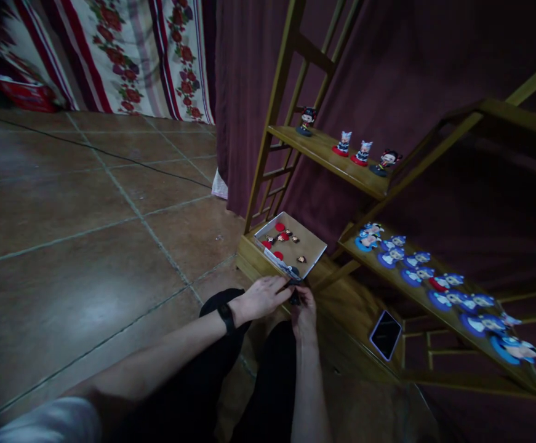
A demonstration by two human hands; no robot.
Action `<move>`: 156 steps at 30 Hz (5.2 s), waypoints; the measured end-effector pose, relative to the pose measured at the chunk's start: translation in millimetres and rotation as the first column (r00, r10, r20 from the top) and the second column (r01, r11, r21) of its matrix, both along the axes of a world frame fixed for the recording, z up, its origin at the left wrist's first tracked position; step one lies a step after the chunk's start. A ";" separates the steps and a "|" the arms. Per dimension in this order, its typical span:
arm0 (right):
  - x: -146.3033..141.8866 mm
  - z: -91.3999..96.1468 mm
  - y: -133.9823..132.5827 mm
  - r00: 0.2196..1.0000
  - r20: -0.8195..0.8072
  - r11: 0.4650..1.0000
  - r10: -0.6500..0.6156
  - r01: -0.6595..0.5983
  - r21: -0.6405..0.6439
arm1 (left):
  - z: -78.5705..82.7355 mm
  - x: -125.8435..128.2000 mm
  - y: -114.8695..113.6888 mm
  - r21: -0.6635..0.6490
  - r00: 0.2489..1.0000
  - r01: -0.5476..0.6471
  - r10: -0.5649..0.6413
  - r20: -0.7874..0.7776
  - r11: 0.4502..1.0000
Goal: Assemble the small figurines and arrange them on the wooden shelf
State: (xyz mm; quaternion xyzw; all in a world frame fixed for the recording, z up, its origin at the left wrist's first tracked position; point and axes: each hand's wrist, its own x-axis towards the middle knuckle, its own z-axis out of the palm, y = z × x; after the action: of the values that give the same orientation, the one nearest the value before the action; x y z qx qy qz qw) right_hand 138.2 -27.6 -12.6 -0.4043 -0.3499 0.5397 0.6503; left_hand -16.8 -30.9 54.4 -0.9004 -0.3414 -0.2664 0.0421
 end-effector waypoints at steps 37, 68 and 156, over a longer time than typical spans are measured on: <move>-0.5 7.1 -3.2 0.998 -0.017 0.998 0.060 -0.059 0.033 | 6.9 7.4 -4.5 -0.013 1.000 -0.019 0.019 -0.006 1.000; -9.7 0.7 9.9 0.980 -0.015 0.953 0.201 -0.199 -0.227 | -32.2 12.8 40.1 -0.822 0.514 0.471 0.658 0.551 0.320; -6.6 15.3 0.4 0.975 -0.186 0.974 0.123 -0.154 -0.164 | 147.2 7.1 94.2 -0.454 0.480 0.172 0.328 0.814 0.874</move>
State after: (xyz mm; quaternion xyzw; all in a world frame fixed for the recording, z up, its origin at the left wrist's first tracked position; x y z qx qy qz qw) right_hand 131.5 -27.2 2.7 -0.3860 -0.2696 0.6463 0.6005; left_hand -9.7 63.4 201.7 -0.6010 -0.4111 -0.5908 -0.3476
